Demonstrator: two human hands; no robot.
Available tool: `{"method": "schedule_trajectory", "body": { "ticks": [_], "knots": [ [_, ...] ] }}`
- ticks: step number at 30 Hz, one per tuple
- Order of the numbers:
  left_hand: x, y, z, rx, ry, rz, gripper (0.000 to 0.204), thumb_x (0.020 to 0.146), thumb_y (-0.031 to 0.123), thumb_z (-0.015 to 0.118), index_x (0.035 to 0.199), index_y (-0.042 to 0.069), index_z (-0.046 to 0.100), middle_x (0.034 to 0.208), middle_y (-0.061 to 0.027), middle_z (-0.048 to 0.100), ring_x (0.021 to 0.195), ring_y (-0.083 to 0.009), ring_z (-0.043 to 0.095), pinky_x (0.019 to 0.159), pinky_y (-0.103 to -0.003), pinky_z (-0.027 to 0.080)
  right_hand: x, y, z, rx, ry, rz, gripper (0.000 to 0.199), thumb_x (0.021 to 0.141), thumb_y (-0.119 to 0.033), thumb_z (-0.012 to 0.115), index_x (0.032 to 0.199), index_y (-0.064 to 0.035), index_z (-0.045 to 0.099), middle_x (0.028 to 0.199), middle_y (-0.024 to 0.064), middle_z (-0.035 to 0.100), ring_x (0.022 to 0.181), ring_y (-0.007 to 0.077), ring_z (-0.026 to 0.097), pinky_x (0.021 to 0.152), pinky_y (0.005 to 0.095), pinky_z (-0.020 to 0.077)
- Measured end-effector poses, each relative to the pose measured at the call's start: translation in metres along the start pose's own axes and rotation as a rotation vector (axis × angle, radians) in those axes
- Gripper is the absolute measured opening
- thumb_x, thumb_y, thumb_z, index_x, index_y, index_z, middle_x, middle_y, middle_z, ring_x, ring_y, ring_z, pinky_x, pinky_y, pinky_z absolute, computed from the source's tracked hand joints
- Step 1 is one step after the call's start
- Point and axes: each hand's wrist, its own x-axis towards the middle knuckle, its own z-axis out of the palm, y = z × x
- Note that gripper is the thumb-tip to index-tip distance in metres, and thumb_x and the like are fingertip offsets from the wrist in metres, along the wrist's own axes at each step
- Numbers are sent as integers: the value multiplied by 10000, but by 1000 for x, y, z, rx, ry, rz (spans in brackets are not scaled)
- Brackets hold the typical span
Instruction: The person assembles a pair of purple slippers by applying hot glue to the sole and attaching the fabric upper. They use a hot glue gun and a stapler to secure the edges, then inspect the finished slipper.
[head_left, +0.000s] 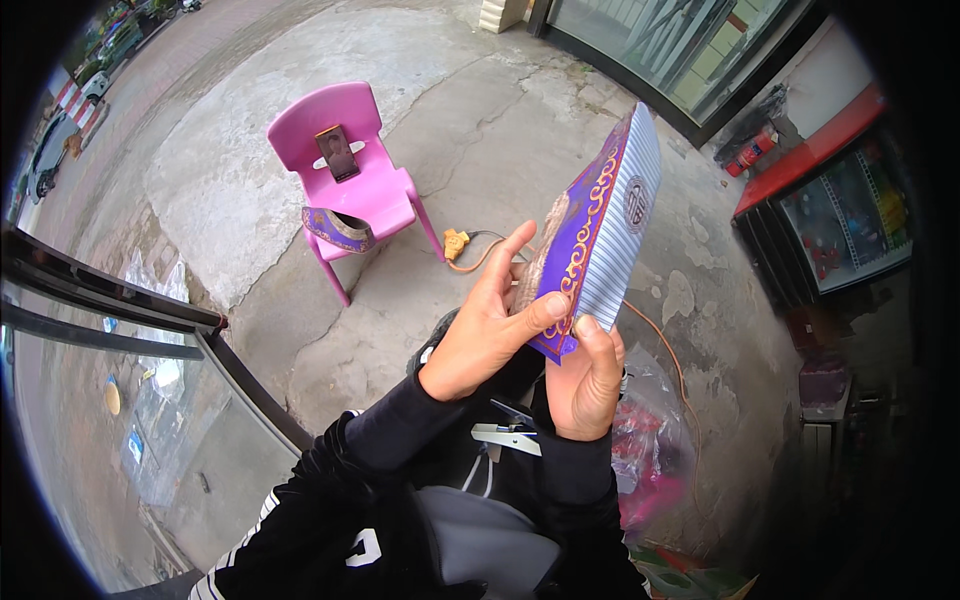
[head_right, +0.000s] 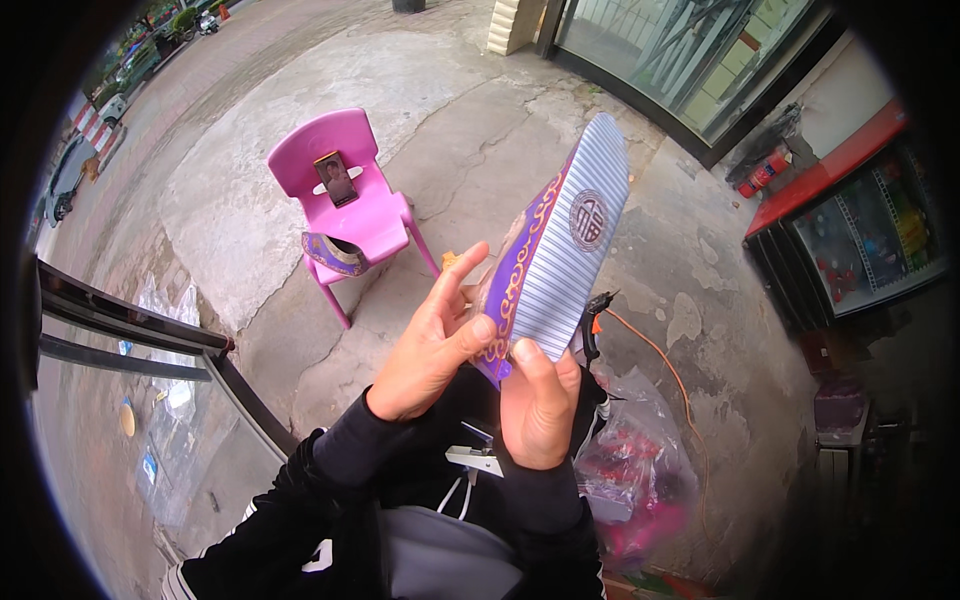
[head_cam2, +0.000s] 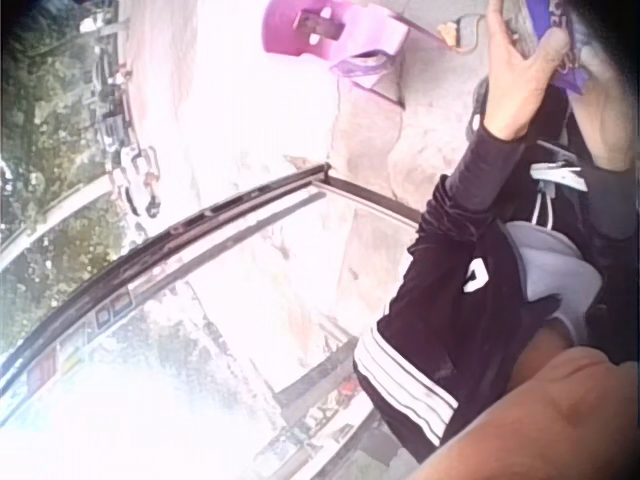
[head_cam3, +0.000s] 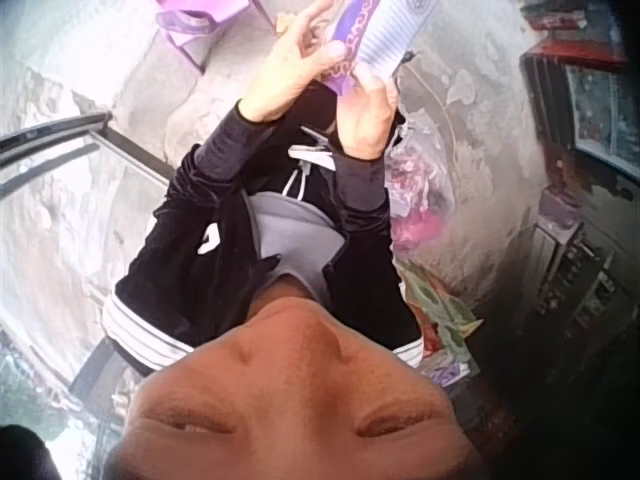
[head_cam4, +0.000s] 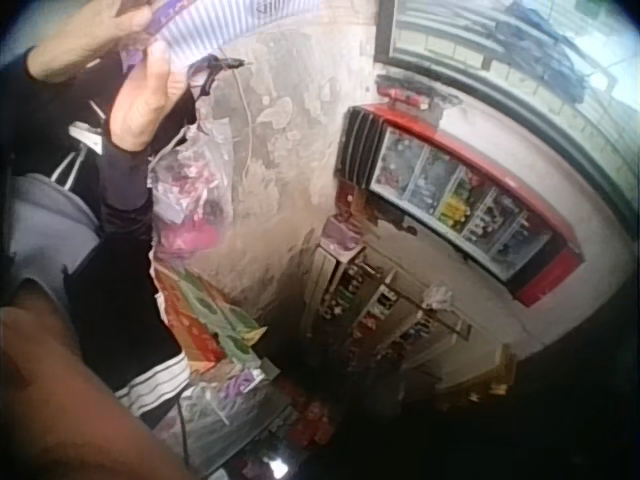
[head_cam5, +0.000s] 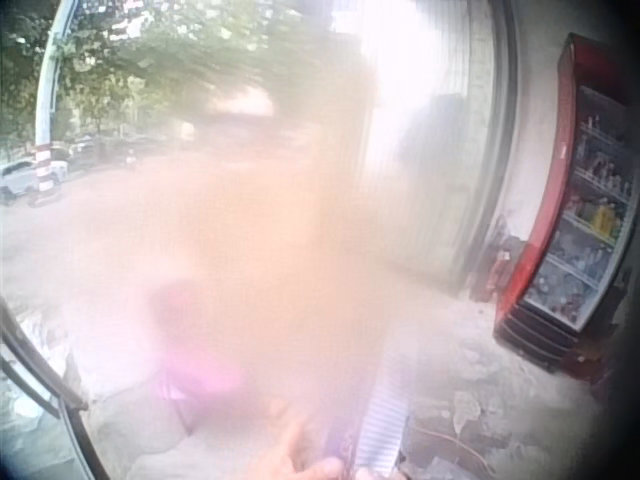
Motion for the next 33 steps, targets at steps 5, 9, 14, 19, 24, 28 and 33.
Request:
{"method": "schedule_trajectory", "body": {
  "ticks": [5, 9, 14, 19, 24, 28, 33],
  "knots": [
    [6, 4, -5, 74, -59, -23, 896, 946, 359, 721, 1587, 17, 198, 1472, -211, 412, 1300, -268, 514, 1067, -378, 433, -3, 1, -2, -491, -13, -231, 344, 915, -73, 607, 1245, 24, 629, 1213, 77, 650, 1125, 155, 597, 1039, 338, 421],
    [7, 8, -7, 83, -88, -1, 796, 961, 321, 702, 1567, 25, 281, 1473, -196, 416, 1285, -256, 524, 1047, -380, 450, -6, -1, -4, -537, -58, -201, 350, 907, -59, 606, 1247, 24, 630, 1227, 83, 640, 1130, 153, 591, 1044, 339, 416],
    [6, 5, -3, 127, -52, 46, 743, 956, 308, 710, 1542, 33, 344, 1387, -159, 460, 1207, -232, 573, 974, -364, 487, -5, -1, 0, -262, -95, -124, 425, 894, -63, 605, 1310, 20, 580, 1265, 84, 613, 1163, 174, 570, 1031, 359, 422],
    [6, -1, 2, 79, -57, 20, 728, 951, 284, 719, 1531, 28, 360, 1314, -109, 467, 1110, -196, 612, 901, -324, 502, -1, 4, 0, -51, -81, -80, 515, 882, -110, 640, 1379, -33, 527, 1302, 58, 612, 1253, 196, 532, 1119, 409, 351],
    [7, -1, -1, 138, -70, 25, 735, 949, 274, 724, 1533, 26, 352, 1318, -104, 469, 1065, -177, 611, 866, -313, 510, 1, 1, -4, -27, -103, -55, 490, 884, -110, 649, 1360, -60, 543, 1302, 49, 617, 1247, 189, 539, 1113, 409, 357],
    [8, -3, -2, 177, -74, 34, 720, 969, 291, 699, 1535, 23, 344, 1322, -113, 490, 1072, -182, 609, 887, -313, 503, 1, -1, -2, -28, -99, -53, 455, 903, -101, 631, 1350, -67, 556, 1300, 47, 617, 1239, 183, 542, 1102, 407, 363],
    [8, 0, -8, 51, -133, -29, 711, 1006, 315, 641, 1554, 13, 303, 1414, -140, 468, 1181, -226, 581, 961, -336, 483, 1, 4, -4, -33, -81, -43, 377, 945, -127, 611, 1317, -75, 588, 1268, 36, 629, 1209, 166, 550, 1080, 401, 374]
  ]
}}
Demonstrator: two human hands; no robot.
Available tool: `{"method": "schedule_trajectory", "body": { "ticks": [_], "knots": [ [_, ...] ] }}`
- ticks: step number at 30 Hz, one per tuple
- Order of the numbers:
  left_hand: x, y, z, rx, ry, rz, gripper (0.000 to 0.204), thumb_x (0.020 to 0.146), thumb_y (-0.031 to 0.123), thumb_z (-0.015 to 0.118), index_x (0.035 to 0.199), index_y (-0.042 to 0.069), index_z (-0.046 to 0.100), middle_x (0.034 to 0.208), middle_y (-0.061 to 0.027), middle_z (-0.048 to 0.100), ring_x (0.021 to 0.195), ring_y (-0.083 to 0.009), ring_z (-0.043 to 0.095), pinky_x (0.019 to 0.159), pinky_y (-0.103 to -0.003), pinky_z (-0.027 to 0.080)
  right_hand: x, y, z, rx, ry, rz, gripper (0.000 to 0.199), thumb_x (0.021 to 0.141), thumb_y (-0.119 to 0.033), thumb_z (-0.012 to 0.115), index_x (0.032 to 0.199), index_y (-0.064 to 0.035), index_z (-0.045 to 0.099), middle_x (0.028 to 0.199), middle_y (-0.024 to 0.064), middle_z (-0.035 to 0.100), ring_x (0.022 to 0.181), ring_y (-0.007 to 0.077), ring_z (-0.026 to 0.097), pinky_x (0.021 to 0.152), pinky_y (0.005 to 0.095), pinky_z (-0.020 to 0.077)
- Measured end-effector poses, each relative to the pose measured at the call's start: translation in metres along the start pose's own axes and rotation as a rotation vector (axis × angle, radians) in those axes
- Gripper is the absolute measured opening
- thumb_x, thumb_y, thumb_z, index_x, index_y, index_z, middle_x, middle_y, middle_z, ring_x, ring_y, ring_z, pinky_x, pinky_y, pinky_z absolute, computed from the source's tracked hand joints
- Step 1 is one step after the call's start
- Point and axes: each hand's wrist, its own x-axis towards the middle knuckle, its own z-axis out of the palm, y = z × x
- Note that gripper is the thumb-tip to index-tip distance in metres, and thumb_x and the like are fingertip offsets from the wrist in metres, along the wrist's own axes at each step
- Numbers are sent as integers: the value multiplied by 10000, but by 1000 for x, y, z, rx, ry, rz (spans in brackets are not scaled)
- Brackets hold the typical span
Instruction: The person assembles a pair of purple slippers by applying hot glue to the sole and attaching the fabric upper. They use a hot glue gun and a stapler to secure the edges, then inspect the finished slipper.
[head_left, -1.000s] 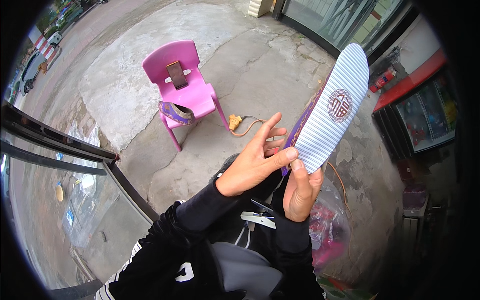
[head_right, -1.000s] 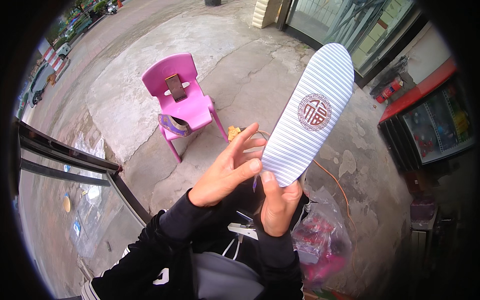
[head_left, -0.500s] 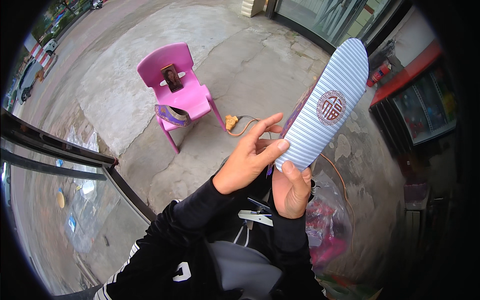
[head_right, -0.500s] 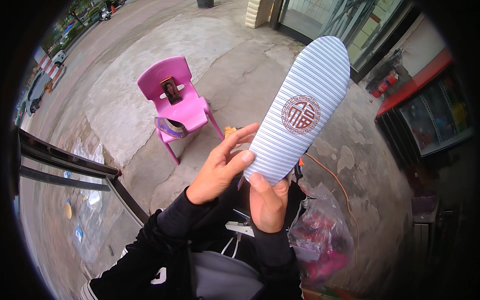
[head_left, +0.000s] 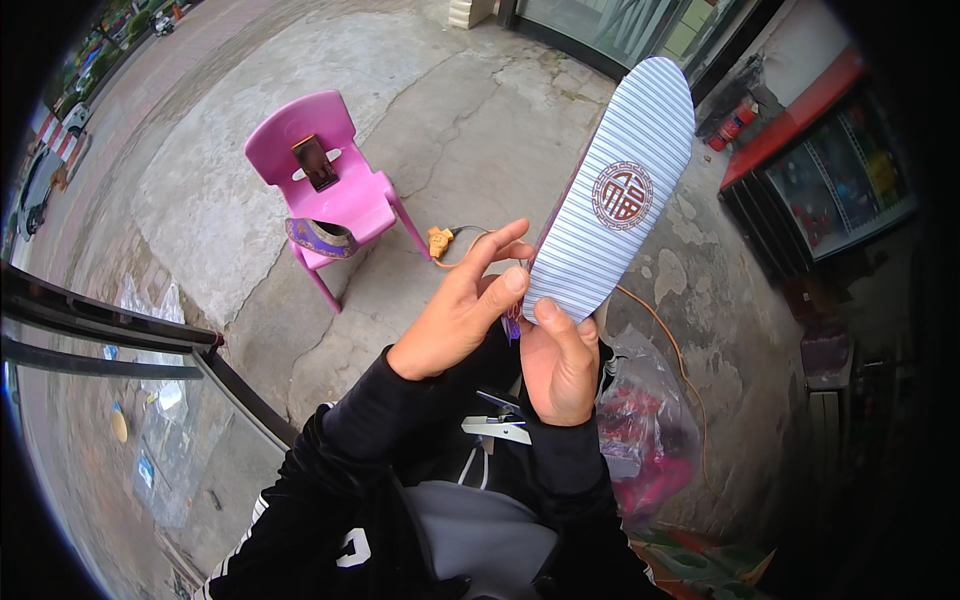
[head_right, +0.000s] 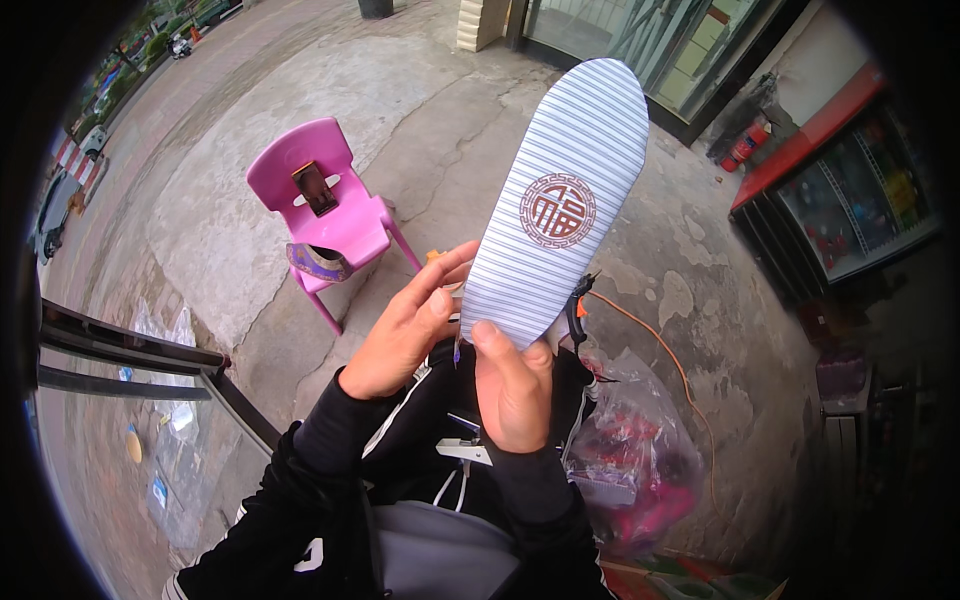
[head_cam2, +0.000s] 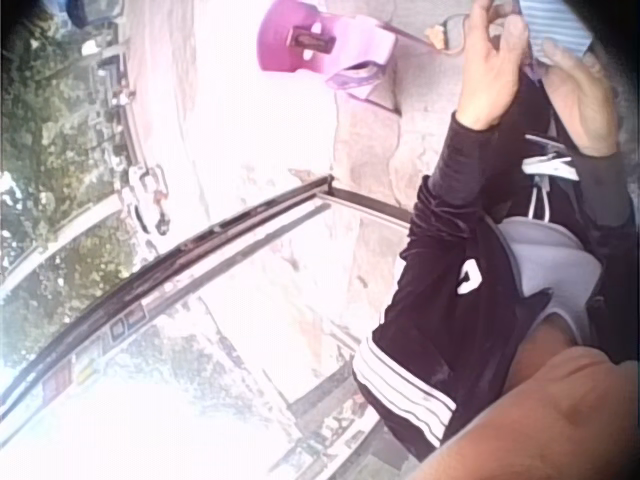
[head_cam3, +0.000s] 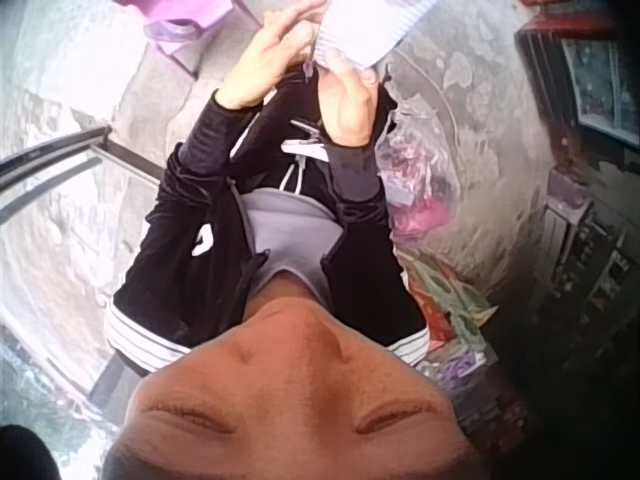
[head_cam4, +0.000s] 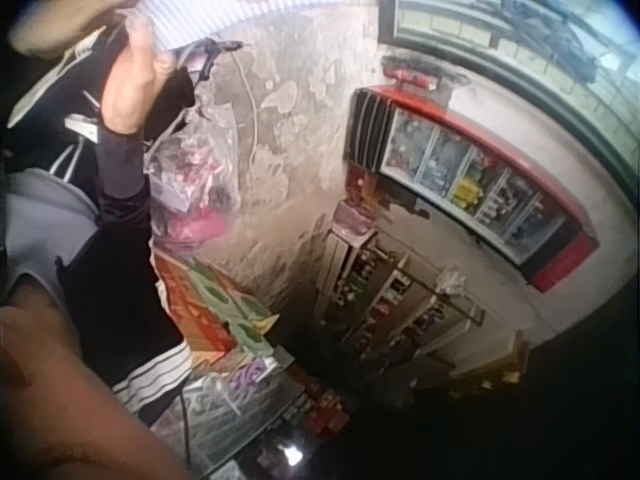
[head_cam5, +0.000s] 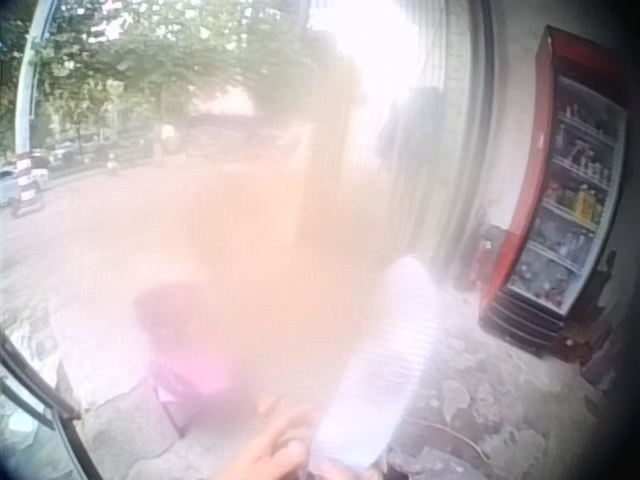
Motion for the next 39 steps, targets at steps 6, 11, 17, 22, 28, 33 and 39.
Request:
{"method": "schedule_trajectory", "body": {
  "ticks": [6, 11, 17, 22, 28, 33, 39],
  "knots": [
    [-8, 3, 2, 104, -46, -57, 765, 975, 233, 690, 1570, 12, 261, 1481, -131, 418, 1253, -252, 551, 1014, -359, 473, 4, 2, -5, 46, 39, 51, 342, 963, -108, 585, 1300, -47, 586, 1238, 41, 624, 1163, 166, 564, 1024, 370, 423],
    [-5, 3, -3, 46, -19, -68, 773, 960, 191, 706, 1567, 13, 262, 1472, -135, 423, 1249, -244, 551, 1006, -367, 482, -1, -2, -2, 77, 79, 125, 355, 962, -126, 571, 1307, -41, 575, 1239, 44, 615, 1148, 158, 558, 991, 354, 431],
    [-6, -1, -6, 42, -7, -62, 821, 946, 200, 717, 1582, 32, 226, 1502, -161, 409, 1227, -218, 554, 968, -345, 482, -4, -8, -2, 23, 65, 112, 404, 958, -138, 589, 1341, -15, 561, 1266, 75, 631, 1170, 172, 571, 1009, 354, 422],
    [-14, -6, -11, -33, -117, -29, 921, 914, 229, 762, 1594, 45, 168, 1519, -184, 371, 1207, -230, 576, 975, -339, 490, -2, -12, 1, 49, 105, 81, 420, 968, -132, 586, 1367, -15, 520, 1281, 86, 623, 1161, 188, 583, 1038, 367, 435],
    [-31, -18, -9, -549, 158, -367, 569, 958, 233, 716, 1394, -8, 440, 1154, -98, 636, 1017, -148, 644, 855, -278, 524, 3, -11, -2, 136, 128, 122, 397, 995, -186, 602, 1355, -42, 516, 1277, 61, 598, 1173, 182, 557, 1043, 367, 434],
    [-38, -18, 1, -1173, -15, -479, 273, 1042, 255, 587, 1148, 4, 590, 1021, -47, 676, 781, -46, 639, 603, -176, 521, 4, -3, -1, 137, 114, 132, 341, 1010, -212, 591, 1304, -48, 539, 1174, 50, 610, 1054, 164, 589, 915, 339, 508],
    [-38, -21, 16, -1270, -30, -421, 256, 1049, 229, 568, 1163, 2, 598, 1066, -75, 690, 733, -38, 645, 585, -168, 544, -1, -2, 9, 122, 211, 226, 315, 1010, -243, 590, 1263, -59, 548, 1024, 49, 651, 848, 133, 647, 696, 273, 588]
  ]
}}
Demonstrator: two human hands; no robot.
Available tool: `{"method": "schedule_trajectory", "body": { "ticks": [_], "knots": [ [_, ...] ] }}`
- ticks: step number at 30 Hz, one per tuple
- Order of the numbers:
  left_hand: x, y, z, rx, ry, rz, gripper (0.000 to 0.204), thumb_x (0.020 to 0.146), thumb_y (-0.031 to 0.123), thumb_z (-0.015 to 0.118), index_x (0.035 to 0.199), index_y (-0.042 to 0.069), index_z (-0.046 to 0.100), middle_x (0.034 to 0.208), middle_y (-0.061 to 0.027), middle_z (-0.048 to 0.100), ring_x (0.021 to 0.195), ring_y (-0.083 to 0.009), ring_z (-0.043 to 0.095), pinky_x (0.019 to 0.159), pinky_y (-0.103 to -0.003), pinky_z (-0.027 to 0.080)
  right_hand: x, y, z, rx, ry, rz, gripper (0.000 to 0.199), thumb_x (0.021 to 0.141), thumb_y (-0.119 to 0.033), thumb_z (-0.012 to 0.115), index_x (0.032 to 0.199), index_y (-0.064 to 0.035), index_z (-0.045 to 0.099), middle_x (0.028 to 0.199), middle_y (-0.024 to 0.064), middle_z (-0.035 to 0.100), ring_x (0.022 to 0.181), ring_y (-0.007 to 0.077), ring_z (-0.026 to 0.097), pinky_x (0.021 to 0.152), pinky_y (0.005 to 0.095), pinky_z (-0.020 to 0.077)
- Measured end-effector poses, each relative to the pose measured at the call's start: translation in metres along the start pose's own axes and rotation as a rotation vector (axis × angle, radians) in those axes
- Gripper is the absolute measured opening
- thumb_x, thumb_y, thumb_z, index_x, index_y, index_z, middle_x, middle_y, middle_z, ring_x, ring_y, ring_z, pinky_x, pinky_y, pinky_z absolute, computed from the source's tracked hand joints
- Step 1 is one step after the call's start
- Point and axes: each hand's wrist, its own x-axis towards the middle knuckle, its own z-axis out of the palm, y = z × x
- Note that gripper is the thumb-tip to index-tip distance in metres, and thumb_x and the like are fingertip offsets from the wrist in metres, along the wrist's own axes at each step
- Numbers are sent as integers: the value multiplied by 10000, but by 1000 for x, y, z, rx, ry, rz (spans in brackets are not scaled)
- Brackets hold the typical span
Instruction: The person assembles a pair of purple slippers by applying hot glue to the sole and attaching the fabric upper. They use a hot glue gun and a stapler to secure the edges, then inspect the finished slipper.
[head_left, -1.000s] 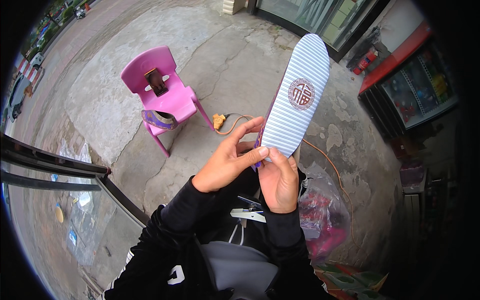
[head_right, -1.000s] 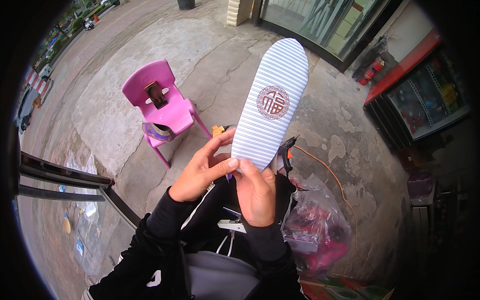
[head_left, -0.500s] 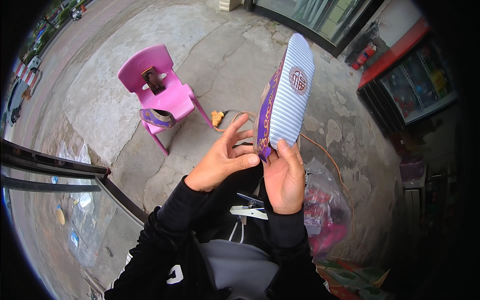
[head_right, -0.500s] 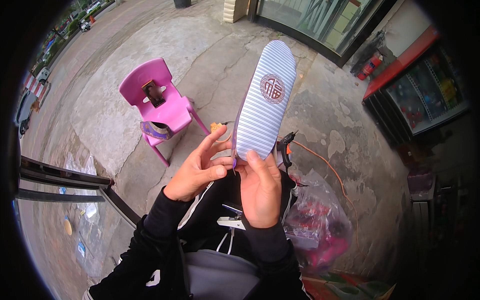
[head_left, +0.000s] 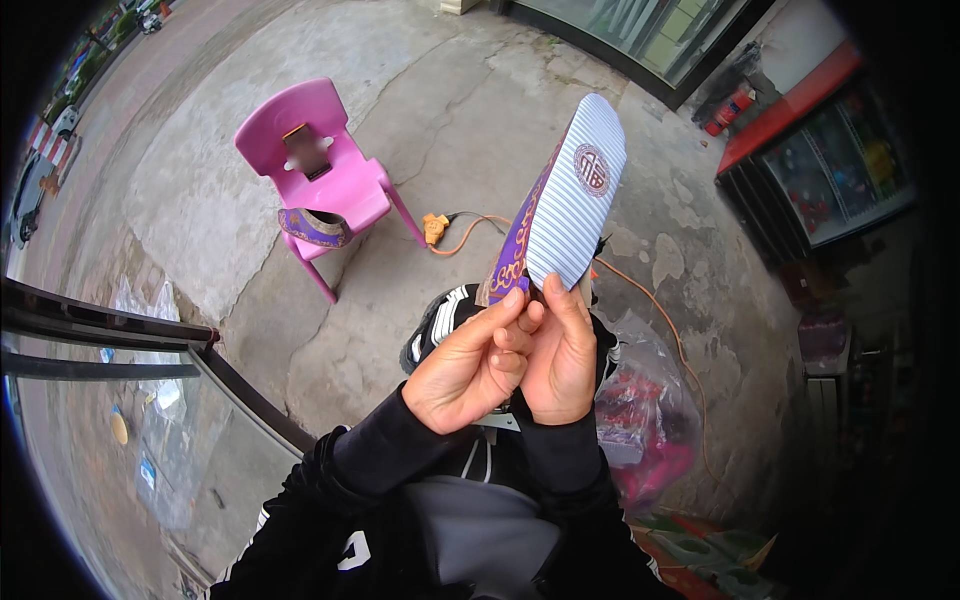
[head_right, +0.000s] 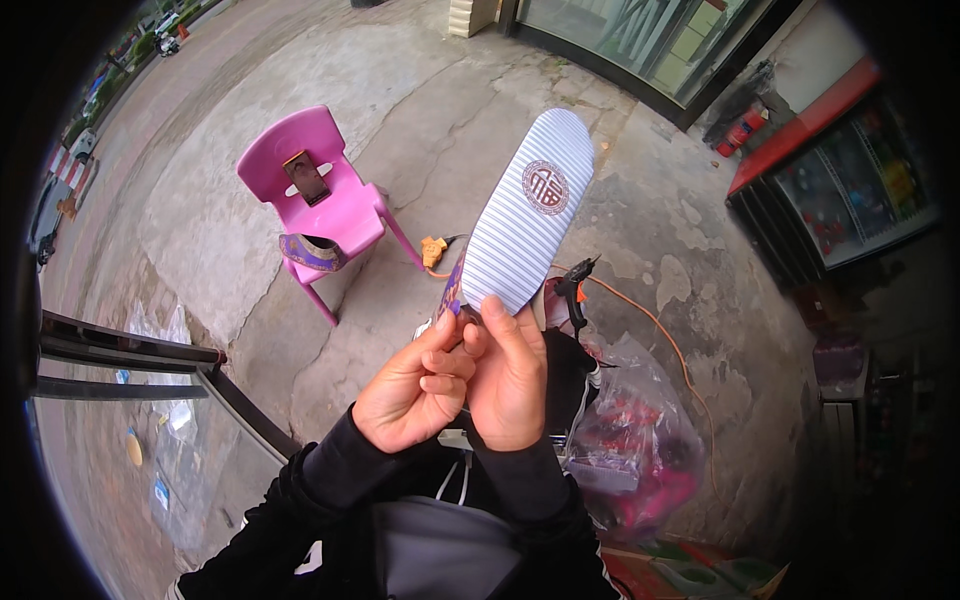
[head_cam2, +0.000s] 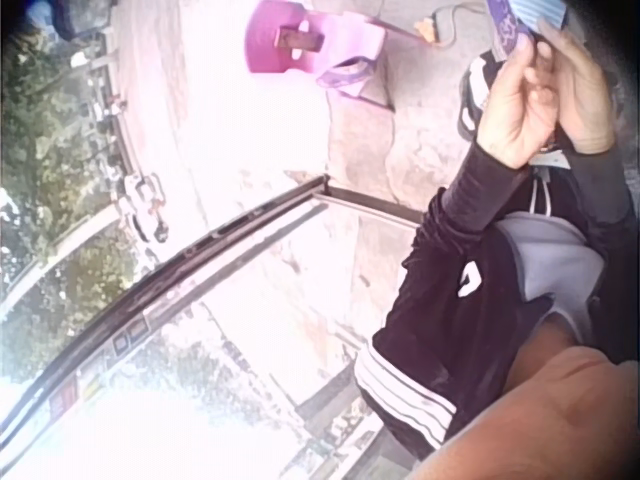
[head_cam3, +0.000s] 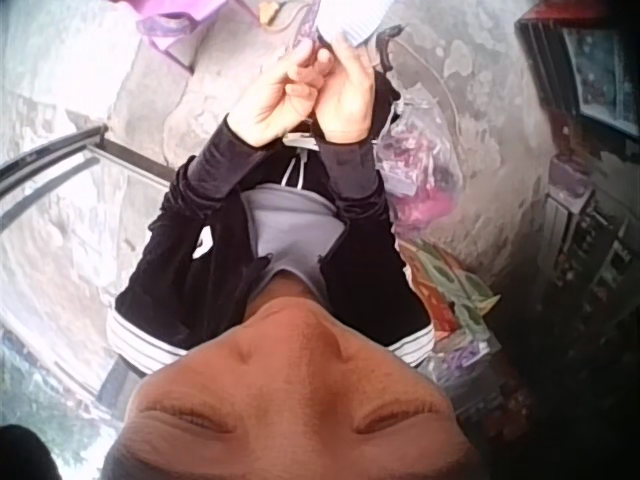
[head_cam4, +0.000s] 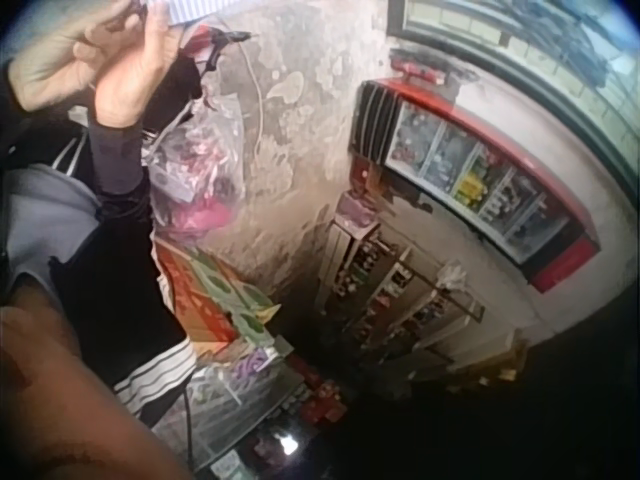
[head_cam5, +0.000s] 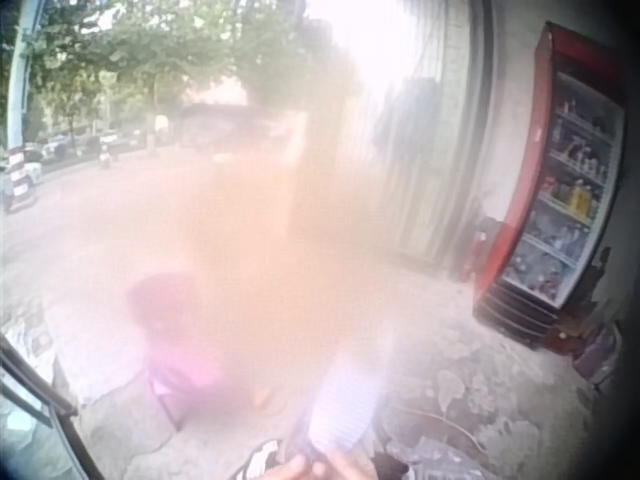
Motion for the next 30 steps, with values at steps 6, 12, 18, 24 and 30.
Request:
{"method": "schedule_trajectory", "body": {
  "ticks": [6, 12, 18, 24, 30],
  "knots": [
    [1, 4, -7, 367, -6, 193, 246, 1044, 214, 579, 1186, 14, 603, 1040, -46, 670, 788, -57, 591, 643, -204, 510, 3, 1, 1, -14, -79, -8, 334, 996, -249, 580, 1243, -27, 544, 1071, 71, 621, 949, 146, 597, 764, 294, 524],
    [-2, 11, -10, 251, -67, 155, 228, 1052, 204, 560, 1181, 16, 566, 1035, -46, 607, 770, -51, 535, 615, -196, 468, 6, 4, 0, 13, -73, -16, 314, 985, -237, 595, 1199, -11, 556, 1034, 61, 603, 931, 154, 573, 858, 326, 489],
    [0, 12, -6, 616, 81, 365, 184, 1011, 160, 624, 1117, 11, 607, 947, -27, 609, 701, -53, 544, 606, -208, 491, 3, 2, 10, 44, -38, -53, 313, 978, -210, 594, 1208, 0, 565, 1134, 83, 631, 1005, 177, 575, 873, 358, 469],
    [9, 6, 7, 798, 229, 630, 359, 977, 81, 647, 1312, -20, 567, 1024, -51, 687, 732, -77, 624, 647, -236, 535, 2, 0, 14, 36, -78, -55, 261, 983, -181, 578, 1174, -6, 607, 1125, 75, 661, 980, 161, 592, 851, 315, 445],
    [16, 4, 7, 855, 166, 758, 324, 976, 60, 639, 1282, -28, 581, 1021, -80, 692, 757, -108, 633, 652, -250, 519, 9, -4, 10, 89, -179, 4, 172, 985, -185, 587, 1069, -37, 605, 969, 46, 617, 869, 152, 559, 780, 316, 453]
  ]
}}
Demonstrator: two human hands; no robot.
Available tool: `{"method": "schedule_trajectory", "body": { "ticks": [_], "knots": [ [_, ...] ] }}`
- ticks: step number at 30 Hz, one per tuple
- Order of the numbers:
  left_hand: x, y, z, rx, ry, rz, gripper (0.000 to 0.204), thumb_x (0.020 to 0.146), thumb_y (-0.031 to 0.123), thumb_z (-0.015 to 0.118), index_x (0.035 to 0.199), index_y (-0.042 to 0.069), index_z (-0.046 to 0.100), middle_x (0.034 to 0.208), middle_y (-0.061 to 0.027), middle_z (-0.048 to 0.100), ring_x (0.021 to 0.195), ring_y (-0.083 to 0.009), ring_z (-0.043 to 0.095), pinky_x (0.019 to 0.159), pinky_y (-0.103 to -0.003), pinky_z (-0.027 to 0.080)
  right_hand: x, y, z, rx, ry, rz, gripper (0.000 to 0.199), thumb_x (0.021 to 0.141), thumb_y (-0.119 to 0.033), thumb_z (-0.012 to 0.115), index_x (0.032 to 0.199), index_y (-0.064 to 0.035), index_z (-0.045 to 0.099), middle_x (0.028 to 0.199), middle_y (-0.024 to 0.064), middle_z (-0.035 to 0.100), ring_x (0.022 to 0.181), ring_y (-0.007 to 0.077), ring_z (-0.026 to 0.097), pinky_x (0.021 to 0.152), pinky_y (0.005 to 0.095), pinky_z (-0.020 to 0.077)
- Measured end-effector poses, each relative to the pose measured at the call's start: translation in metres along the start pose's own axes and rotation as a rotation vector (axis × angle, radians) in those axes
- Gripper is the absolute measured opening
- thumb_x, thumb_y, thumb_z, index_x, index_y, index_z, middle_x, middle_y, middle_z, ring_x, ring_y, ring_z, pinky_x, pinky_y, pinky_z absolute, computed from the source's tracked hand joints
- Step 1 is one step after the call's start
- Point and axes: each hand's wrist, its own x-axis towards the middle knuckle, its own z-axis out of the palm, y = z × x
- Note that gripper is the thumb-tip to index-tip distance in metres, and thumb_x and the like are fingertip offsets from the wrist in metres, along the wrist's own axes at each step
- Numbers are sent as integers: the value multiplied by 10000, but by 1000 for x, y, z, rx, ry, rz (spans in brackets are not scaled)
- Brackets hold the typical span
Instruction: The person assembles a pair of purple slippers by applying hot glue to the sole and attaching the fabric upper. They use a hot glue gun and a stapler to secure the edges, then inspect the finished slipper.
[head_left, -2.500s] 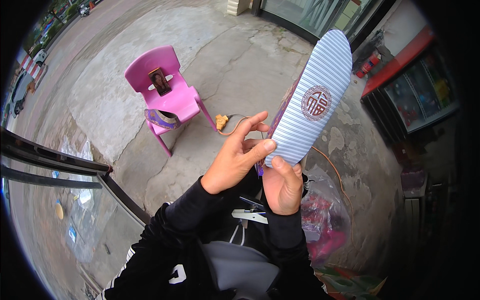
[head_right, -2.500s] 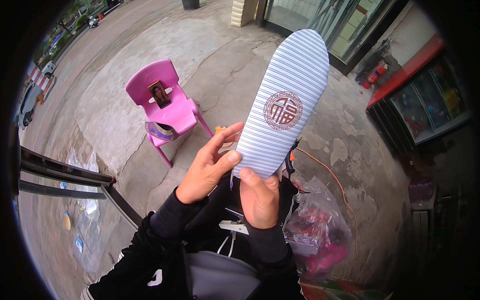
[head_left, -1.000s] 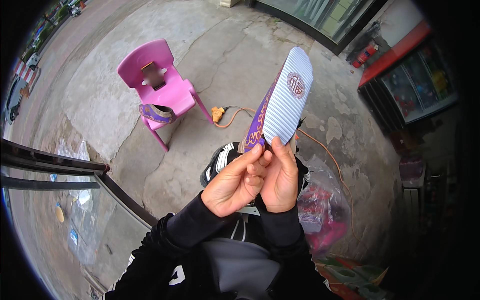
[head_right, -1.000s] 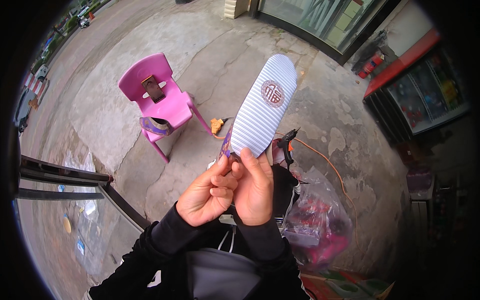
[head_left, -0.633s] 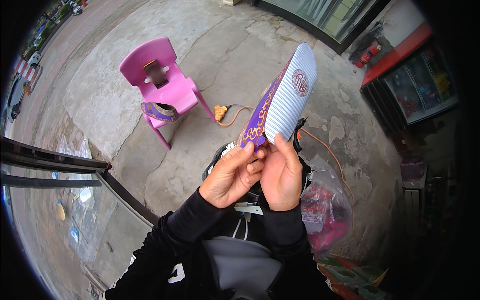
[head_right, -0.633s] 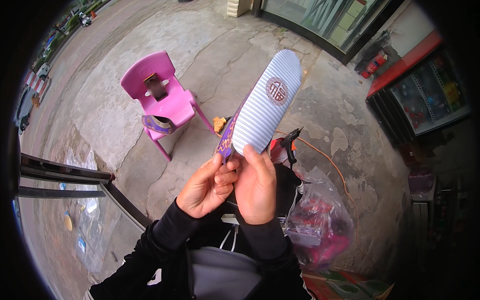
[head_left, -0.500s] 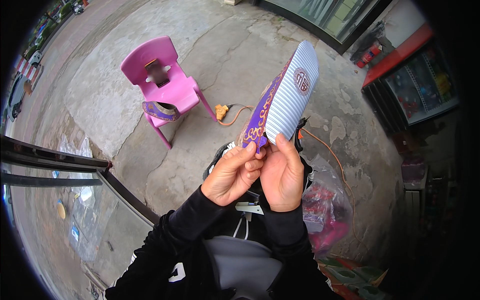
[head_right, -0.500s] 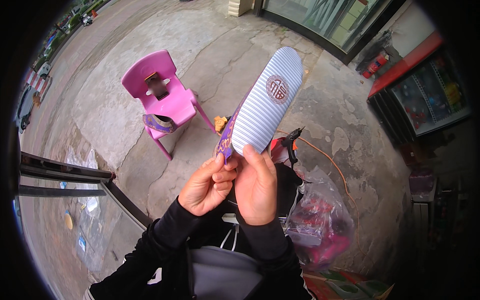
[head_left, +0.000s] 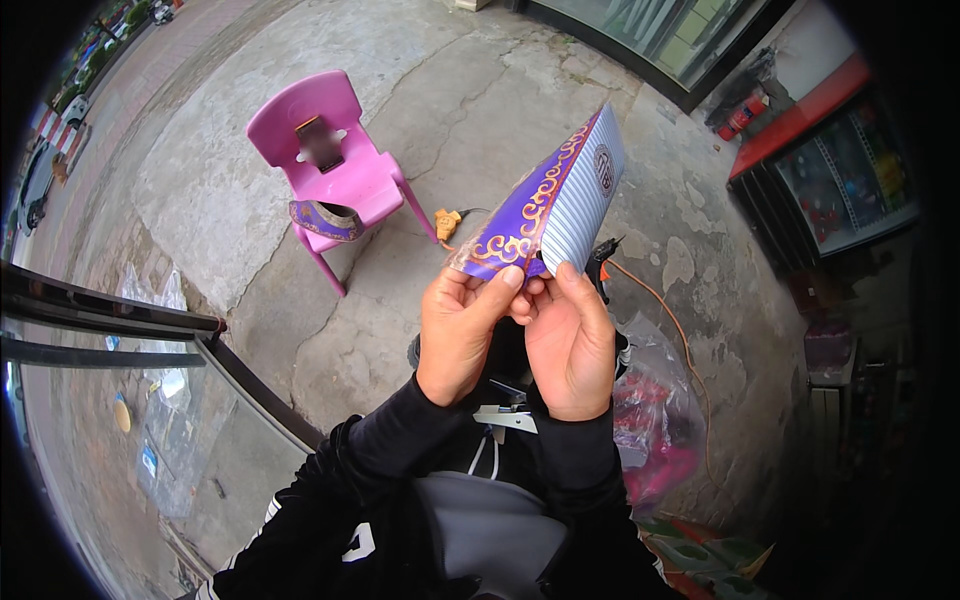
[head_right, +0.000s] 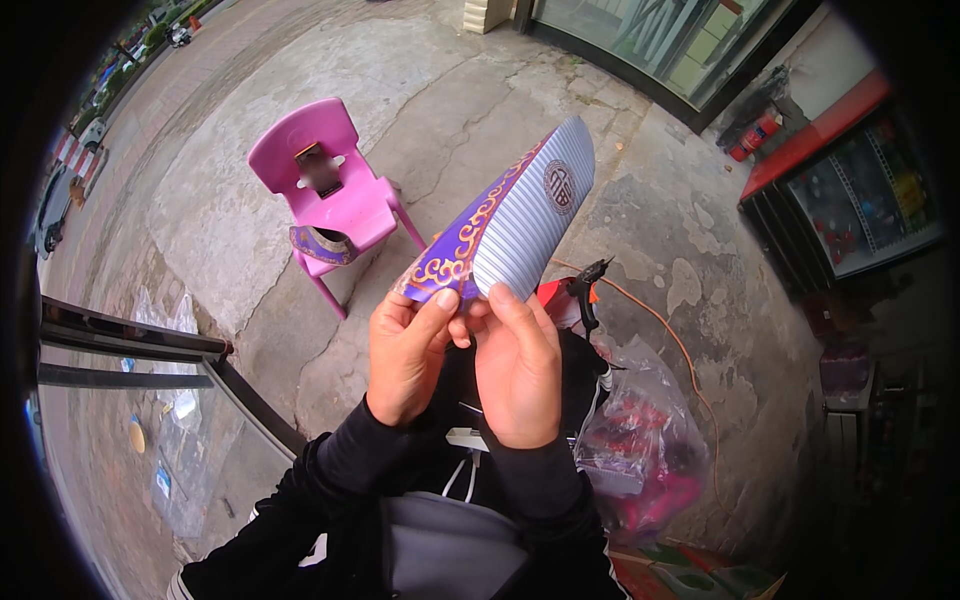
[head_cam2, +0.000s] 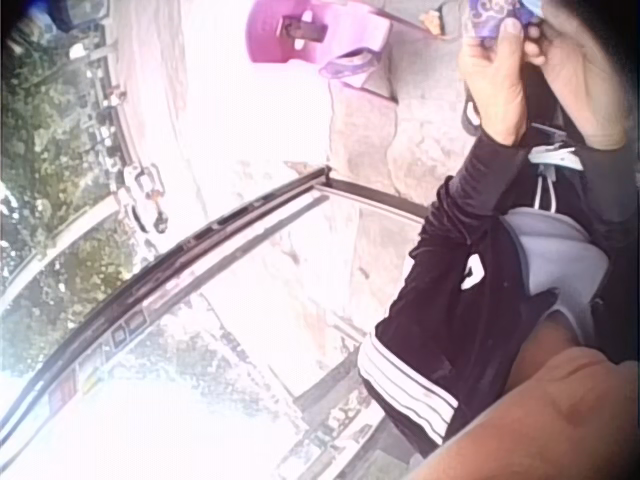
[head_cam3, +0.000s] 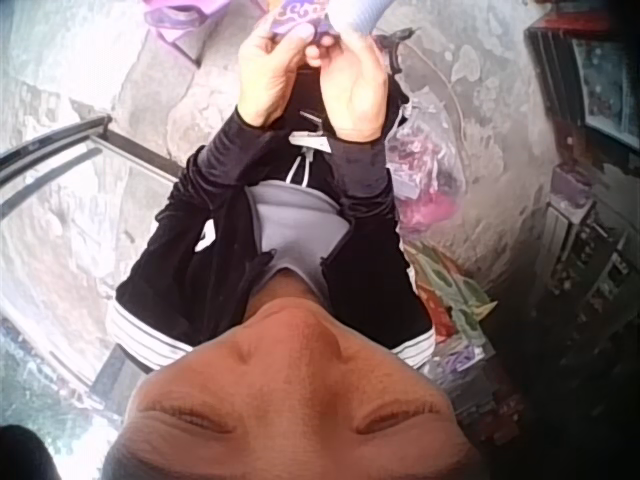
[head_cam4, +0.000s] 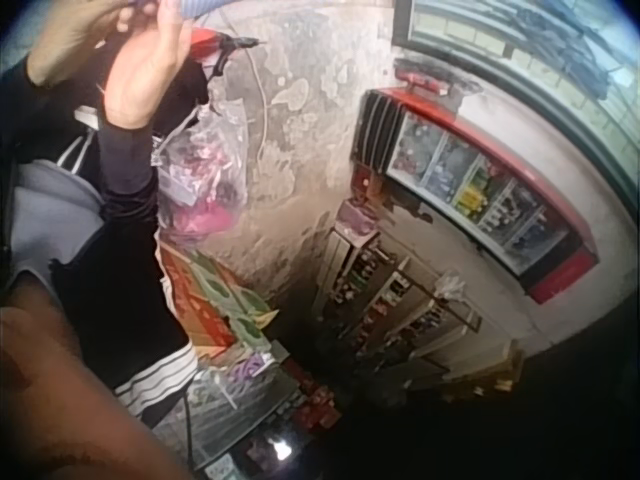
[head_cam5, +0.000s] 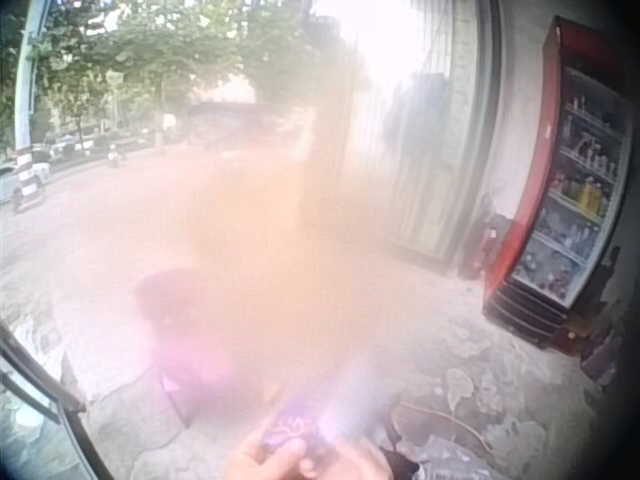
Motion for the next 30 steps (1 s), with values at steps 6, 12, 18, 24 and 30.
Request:
{"method": "schedule_trajectory", "body": {
  "ticks": [6, 12, 18, 24, 30],
  "knots": [
    [2, 3, -8, 121, -18, 110, 228, 961, 67, 658, 1168, -27, 635, 970, -84, 699, 774, -119, 631, 659, -254, 500, 1, 4, -2, -24, -18, 0, 202, 991, -202, 585, 1102, -32, 588, 1007, 46, 596, 913, 153, 534, 819, 334, 441],
    [-5, -6, 7, 48, 130, 107, 286, 928, 92, 733, 1186, -2, 654, 1085, -65, 710, 936, -122, 642, 861, -286, 501, 0, 12, 1, -93, -34, -41, 346, 1008, -214, 593, 1300, -33, 551, 1250, 69, 609, 1137, 168, 550, 1011, 345, 411],
    [-11, -10, 9, -86, 85, 33, 282, 956, 147, 711, 1203, 23, 655, 1139, -49, 695, 1020, -123, 617, 911, -294, 476, -3, 17, 1, -70, -39, -63, 376, 1015, -234, 603, 1320, -21, 548, 1291, 81, 602, 1186, 181, 545, 1050, 362, 400],
    [-11, -13, 4, -123, 8, 6, 274, 976, 144, 685, 1218, 23, 640, 1171, -52, 684, 1055, -133, 617, 948, -307, 476, -4, 15, 0, -32, 12, -26, 352, 995, -212, 613, 1264, 13, 580, 1252, 86, 629, 1163, 176, 559, 1054, 363, 398],
    [-10, -19, 1, -135, -39, -77, 315, 1004, 110, 631, 1301, 11, 599, 1223, -55, 664, 1111, -139, 609, 1016, -310, 463, -3, 22, 1, -32, 79, -130, 331, 969, -181, 590, 1235, 17, 596, 1226, 91, 636, 1147, 185, 569, 1059, 371, 402]
  ]
}}
